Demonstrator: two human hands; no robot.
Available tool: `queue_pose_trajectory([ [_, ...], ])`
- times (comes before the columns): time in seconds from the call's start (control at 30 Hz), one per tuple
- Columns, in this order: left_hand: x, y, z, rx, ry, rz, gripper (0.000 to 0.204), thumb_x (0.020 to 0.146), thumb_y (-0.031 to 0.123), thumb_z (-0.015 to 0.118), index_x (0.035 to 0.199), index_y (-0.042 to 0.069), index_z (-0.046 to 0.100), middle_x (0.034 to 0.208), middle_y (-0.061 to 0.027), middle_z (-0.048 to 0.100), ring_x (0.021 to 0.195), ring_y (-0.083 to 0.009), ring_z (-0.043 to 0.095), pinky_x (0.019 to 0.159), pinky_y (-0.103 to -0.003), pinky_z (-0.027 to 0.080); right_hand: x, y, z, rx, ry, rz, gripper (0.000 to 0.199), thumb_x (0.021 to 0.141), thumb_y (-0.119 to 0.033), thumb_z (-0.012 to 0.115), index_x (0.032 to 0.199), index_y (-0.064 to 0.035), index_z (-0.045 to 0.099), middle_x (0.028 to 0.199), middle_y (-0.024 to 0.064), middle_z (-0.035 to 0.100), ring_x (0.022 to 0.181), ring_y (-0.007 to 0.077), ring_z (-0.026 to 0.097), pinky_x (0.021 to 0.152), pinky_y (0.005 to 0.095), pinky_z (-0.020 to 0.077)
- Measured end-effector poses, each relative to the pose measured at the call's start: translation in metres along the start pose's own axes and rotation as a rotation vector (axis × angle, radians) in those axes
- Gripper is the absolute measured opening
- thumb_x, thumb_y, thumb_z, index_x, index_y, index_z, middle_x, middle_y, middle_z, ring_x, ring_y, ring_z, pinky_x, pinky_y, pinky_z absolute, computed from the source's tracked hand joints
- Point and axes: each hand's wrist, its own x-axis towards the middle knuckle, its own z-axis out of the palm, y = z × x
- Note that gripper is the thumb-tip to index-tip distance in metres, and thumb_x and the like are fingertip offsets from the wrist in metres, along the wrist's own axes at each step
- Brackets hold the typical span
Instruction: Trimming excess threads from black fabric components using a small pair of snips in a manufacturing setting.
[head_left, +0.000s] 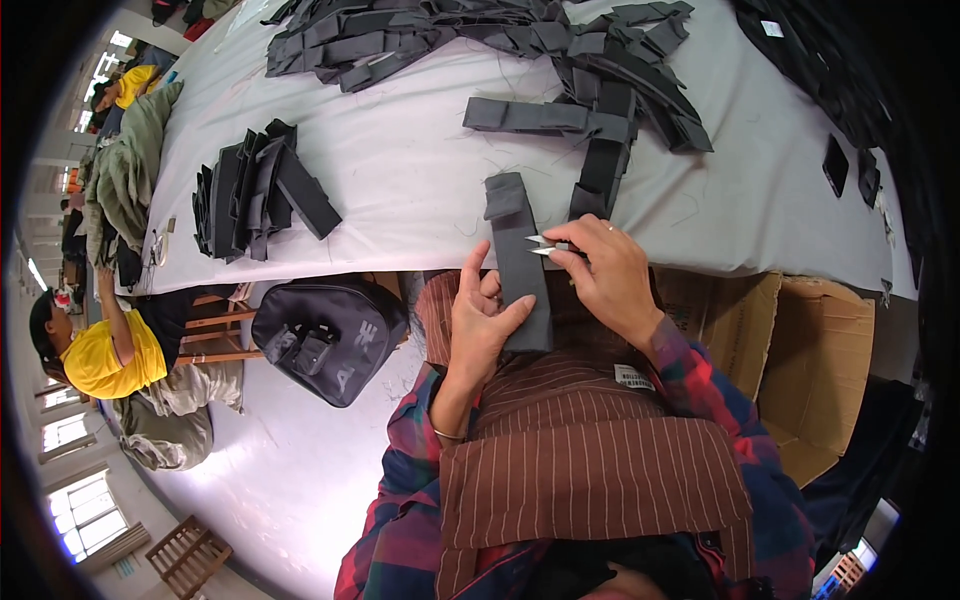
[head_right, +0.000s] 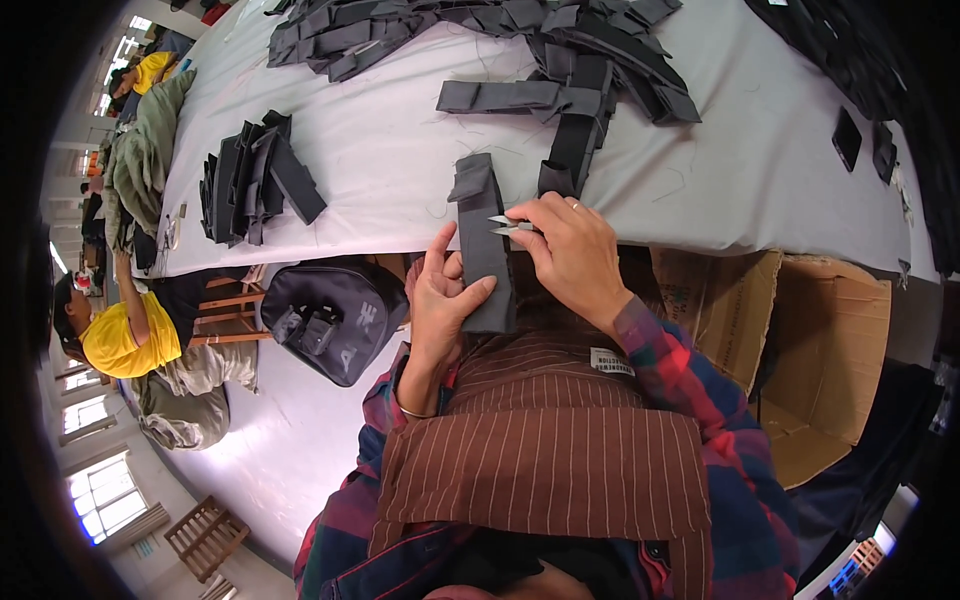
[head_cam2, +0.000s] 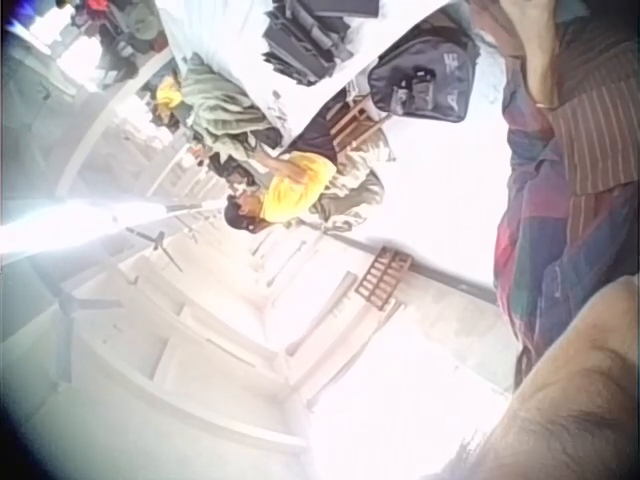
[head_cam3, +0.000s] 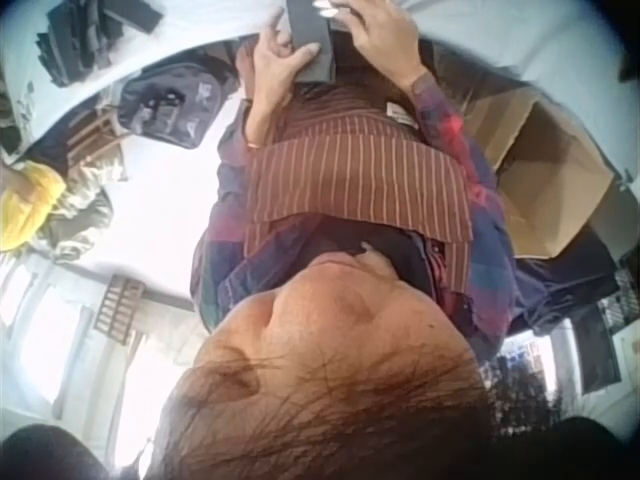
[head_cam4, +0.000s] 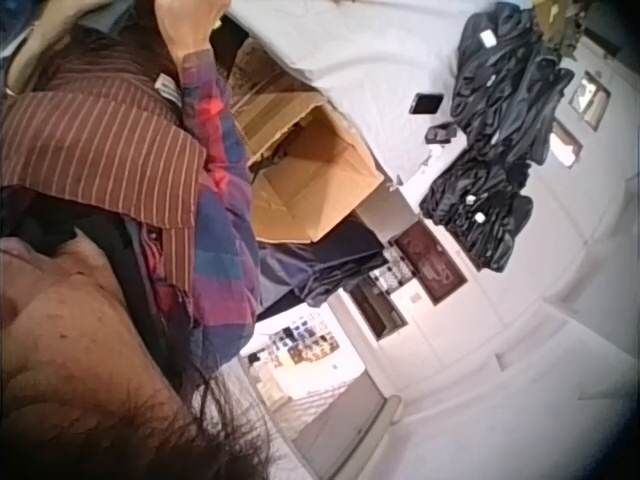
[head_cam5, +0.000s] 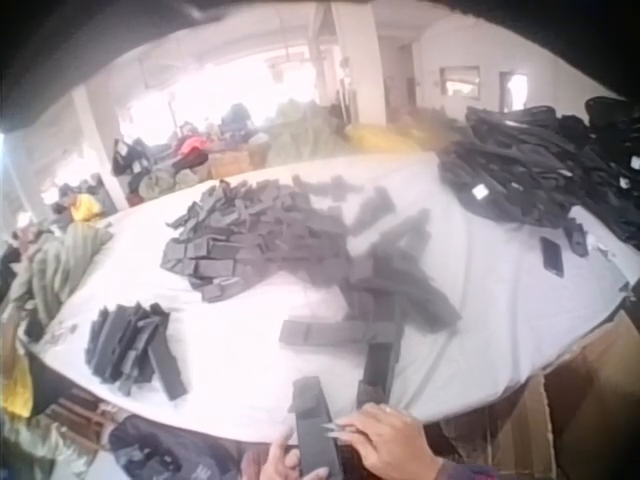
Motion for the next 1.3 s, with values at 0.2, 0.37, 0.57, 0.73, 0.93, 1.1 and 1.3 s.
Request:
queue_pose_trajectory([
  [0.2,0.0,-0.008,0.001,0.062,-0.036,-0.063,0.066,0.081,-0.009,0.065,0.139,-0.005,0.034,0.117,-0.0124,0.059,0.105,-0.0163,0.06,0.089,-0.027,0.05,0.011,0.015,0.02,-0.113,0.106,-0.011,0.011,0.086,-0.016,0.064,0.095,-0.0109,0.065,0.082,0.0053,0.061,0.075,0.0269,0.058,0.064,0.0378,0.0455],
  [0.37,0.0,-0.014,-0.004,-0.005,-0.041,-0.029,0.053,0.08,-0.01,0.066,0.127,-0.004,0.044,0.12,-0.0117,0.056,0.109,-0.016,0.057,0.092,-0.028,0.049,0.013,0.017,0.023,-0.105,0.084,0.046,0.01,0.085,-0.017,0.065,0.092,-0.0108,0.065,0.08,0.0043,0.063,0.073,0.0261,0.06,0.061,0.0376,0.0458],
  [0.57,0.002,-0.009,-0.008,0.04,-0.032,-0.002,0.053,0.08,-0.011,0.065,0.128,-0.004,0.045,0.122,-0.0116,0.055,0.11,-0.0161,0.056,0.095,-0.028,0.048,0.006,-0.004,0.002,0.129,-0.098,0.089,0.01,0.084,-0.014,0.065,0.093,-0.009,0.066,0.081,0.007,0.062,0.074,0.0274,0.061,0.062,0.0364,0.0465],
  [0.73,0.004,-0.009,-0.008,0.05,-0.033,0.017,0.054,0.079,-0.011,0.064,0.129,-0.005,0.044,0.122,-0.0114,0.055,0.111,-0.0157,0.056,0.095,-0.028,0.047,-0.009,-0.016,-0.005,0.137,-0.171,-0.045,0.014,0.079,-0.014,0.07,0.091,-0.0094,0.065,0.087,0.0056,0.056,0.074,0.0272,0.06,0.063,0.038,0.0464],
  [0.93,0.003,-0.008,-0.007,0.059,-0.034,0.041,0.054,0.08,-0.011,0.064,0.129,-0.004,0.045,0.121,-0.0111,0.055,0.109,-0.0153,0.057,0.095,-0.027,0.046,-0.012,-0.018,0.001,0.012,-0.097,-0.153,0.017,0.076,-0.015,0.072,0.091,-0.0118,0.065,0.09,0.0036,0.055,0.076,0.0236,0.059,0.066,0.0365,0.045],
  [1.1,0.001,-0.005,-0.006,0.073,-0.03,0.022,0.053,0.08,-0.011,0.064,0.129,-0.004,0.045,0.119,-0.0101,0.056,0.107,-0.0145,0.057,0.093,-0.026,0.047,-0.015,-0.019,-0.003,-0.074,-0.063,-0.149,0.018,0.075,-0.014,0.072,0.092,-0.012,0.066,0.09,0.0043,0.056,0.075,0.0247,0.058,0.065,0.0366,0.0438],
  [1.3,0.001,-0.009,-0.009,0.088,-0.043,0.052,0.053,0.08,-0.01,0.066,0.128,-0.004,0.046,0.113,-0.0086,0.058,0.103,-0.0125,0.058,0.091,-0.025,0.047,-0.015,-0.022,0.001,-0.081,-0.057,-0.191,0.018,0.075,-0.015,0.072,0.092,-0.0123,0.067,0.091,0.0044,0.057,0.075,0.0251,0.058,0.065,0.0356,0.0421],
])
